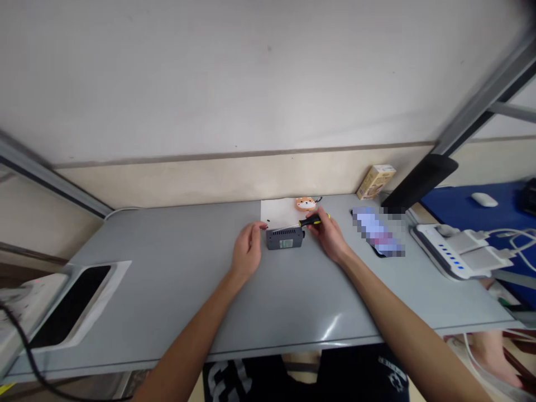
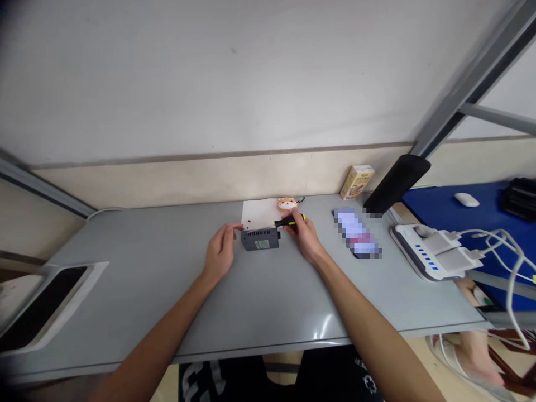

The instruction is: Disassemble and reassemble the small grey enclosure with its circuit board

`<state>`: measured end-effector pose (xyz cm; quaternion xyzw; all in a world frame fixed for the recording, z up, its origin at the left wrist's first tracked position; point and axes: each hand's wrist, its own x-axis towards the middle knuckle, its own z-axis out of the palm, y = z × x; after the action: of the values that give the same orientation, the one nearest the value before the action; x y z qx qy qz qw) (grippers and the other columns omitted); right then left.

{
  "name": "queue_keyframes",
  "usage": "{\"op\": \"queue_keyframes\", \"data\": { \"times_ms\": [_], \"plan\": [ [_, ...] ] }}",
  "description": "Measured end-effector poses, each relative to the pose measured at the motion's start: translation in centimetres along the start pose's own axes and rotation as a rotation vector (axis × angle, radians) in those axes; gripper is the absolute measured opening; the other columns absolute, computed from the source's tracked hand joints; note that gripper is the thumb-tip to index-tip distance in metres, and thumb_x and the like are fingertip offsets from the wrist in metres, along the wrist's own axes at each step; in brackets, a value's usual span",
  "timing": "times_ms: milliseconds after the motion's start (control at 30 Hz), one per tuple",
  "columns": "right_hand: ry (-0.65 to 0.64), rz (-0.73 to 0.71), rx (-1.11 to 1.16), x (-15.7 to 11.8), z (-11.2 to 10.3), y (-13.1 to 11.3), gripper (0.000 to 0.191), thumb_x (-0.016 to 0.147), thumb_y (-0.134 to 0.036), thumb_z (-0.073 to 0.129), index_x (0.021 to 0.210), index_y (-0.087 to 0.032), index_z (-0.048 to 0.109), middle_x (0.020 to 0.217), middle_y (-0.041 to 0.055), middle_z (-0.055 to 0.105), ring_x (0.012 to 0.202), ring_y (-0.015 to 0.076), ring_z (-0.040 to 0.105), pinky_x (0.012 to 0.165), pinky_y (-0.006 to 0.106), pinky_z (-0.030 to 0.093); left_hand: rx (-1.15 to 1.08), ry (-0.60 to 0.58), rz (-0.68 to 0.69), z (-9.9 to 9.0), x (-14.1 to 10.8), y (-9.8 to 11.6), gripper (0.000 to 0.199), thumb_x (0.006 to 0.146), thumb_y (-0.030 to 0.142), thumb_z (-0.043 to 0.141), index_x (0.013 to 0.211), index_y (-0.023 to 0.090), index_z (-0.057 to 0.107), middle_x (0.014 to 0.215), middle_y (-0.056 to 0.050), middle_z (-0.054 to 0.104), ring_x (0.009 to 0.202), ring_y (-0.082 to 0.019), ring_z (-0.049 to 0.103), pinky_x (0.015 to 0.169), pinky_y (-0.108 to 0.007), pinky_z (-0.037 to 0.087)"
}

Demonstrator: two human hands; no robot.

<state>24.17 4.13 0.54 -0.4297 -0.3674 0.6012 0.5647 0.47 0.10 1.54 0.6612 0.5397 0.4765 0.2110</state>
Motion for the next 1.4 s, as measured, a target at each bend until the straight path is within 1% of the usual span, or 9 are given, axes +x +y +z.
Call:
{"op": "queue_keyframes", "data": {
  "times_ms": [67, 167, 367, 667, 933, 1033, 1167, 1267, 1400],
  "plan": [
    [-0.024, 0.022, -0.008, -0.2, 0.1, 0.1, 0.045, 0.085, -0.066, 0.065, 0.085, -0.022, 0.073, 0.080, 0.0003, 0.063, 0.064, 0.0109, 0.051, 0.064, 0.025, 0.042, 0.014, 0.015, 0.126, -0.4, 0.0, 0.0, 0.033, 0.107, 0.037, 0.039, 0.110, 0.021, 0.068, 0.107, -0.007, 0.071, 0.100, -0.020, 0.064, 0.089, -0.035, 0.050],
    [-0.037, 0.026, -0.017, -0.4, 0.2, 0.2, 0.045, 0.087, -0.065, 0.064, 0.086, -0.022, 0.073, 0.077, 0.0001, 0.063, 0.066, 0.0108, 0.052, 0.064, 0.024, 0.041, 0.054, -0.015, 0.272, -0.8, -0.1, -0.1, 0.025, 0.104, 0.031, 0.046, 0.116, 0.022, 0.065, 0.112, -0.008, 0.070, 0.102, -0.020, 0.064, 0.092, -0.037, 0.051],
    [-0.031, -0.018, -0.090, -0.2, -0.1, 0.2, 0.047, 0.087, -0.067, 0.061, 0.088, -0.022, 0.073, 0.076, 0.0010, 0.065, 0.065, 0.0125, 0.054, 0.061, 0.025, 0.041, 0.087, -0.047, 0.399, -0.7, -0.2, -0.3, 0.015, 0.095, 0.019, 0.055, 0.108, 0.022, 0.062, 0.113, -0.008, 0.070, 0.107, -0.022, 0.066, 0.098, -0.041, 0.051],
    [-0.057, -0.051, -0.223, -0.2, -0.4, -0.3, 0.051, 0.087, -0.071, 0.058, 0.090, -0.022, 0.074, 0.077, 0.0035, 0.067, 0.076, 0.0174, 0.061, 0.064, 0.027, 0.047, 0.143, -0.053, 0.383, -0.8, -0.3, 0.3, 0.012, 0.093, 0.018, 0.054, 0.098, 0.022, 0.064, 0.111, -0.007, 0.072, 0.105, -0.022, 0.068, 0.096, -0.042, 0.051],
    [0.041, -0.099, -0.091, 0.3, -0.7, 0.2, 0.046, 0.085, -0.067, 0.064, 0.086, -0.022, 0.073, 0.096, 0.0047, 0.072, 0.080, 0.0171, 0.063, 0.068, 0.027, 0.050, 0.014, -0.068, 0.395, -0.9, -0.2, 0.1, 0.014, 0.093, 0.016, 0.054, 0.093, 0.021, 0.067, 0.111, -0.008, 0.073, 0.103, -0.021, 0.070, 0.094, -0.041, 0.056],
    [0.059, -0.146, -0.157, 0.3, -0.8, 0.2, 0.048, 0.086, -0.068, 0.061, 0.090, -0.022, 0.072, 0.090, 0.0045, 0.071, 0.074, 0.0171, 0.061, 0.065, 0.029, 0.047, 0.009, -0.062, 0.384, -0.9, -0.2, 0.3, 0.013, 0.092, 0.017, 0.055, 0.091, 0.021, 0.067, 0.109, -0.009, 0.073, 0.101, -0.022, 0.071, 0.092, -0.041, 0.057],
    [0.003, -0.210, -0.376, 0.0, -0.5, 0.0, 0.046, 0.090, -0.066, 0.058, 0.098, -0.022, 0.072, 0.080, 0.0020, 0.069, 0.068, 0.0164, 0.055, 0.064, 0.030, 0.041, -0.008, -0.045, 0.374, -0.9, -0.3, 0.4, 0.013, 0.094, 0.018, 0.053, 0.090, 0.021, 0.065, 0.107, -0.009, 0.074, 0.098, -0.021, 0.071, 0.088, -0.040, 0.058],
    [-0.071, -0.250, -0.519, -0.4, -0.2, -0.1, 0.045, 0.090, -0.063, 0.058, 0.100, -0.022, 0.074, 0.082, 0.0031, 0.070, 0.070, 0.0180, 0.056, 0.067, 0.032, 0.042, 0.006, 0.034, 0.368, -1.1, -0.2, 0.3, 0.015, 0.097, 0.018, 0.050, 0.088, 0.021, 0.063, 0.101, -0.008, 0.073, 0.094, -0.019, 0.070, 0.085, -0.038, 0.057],
    [-0.123, -0.253, -0.598, -0.6, -0.1, 0.0, 0.045, 0.090, -0.062, 0.059, 0.104, -0.023, 0.075, 0.080, 0.0029, 0.069, 0.068, 0.0182, 0.054, 0.064, 0.032, 0.041, 0.041, 0.219, 0.309, -1.6, 0.2, -0.2, 0.019, 0.100, 0.026, 0.048, 0.087, 0.021, 0.060, 0.090, -0.006, 0.070, 0.087, -0.019, 0.068, 0.081, -0.037, 0.056]
  ]
}}
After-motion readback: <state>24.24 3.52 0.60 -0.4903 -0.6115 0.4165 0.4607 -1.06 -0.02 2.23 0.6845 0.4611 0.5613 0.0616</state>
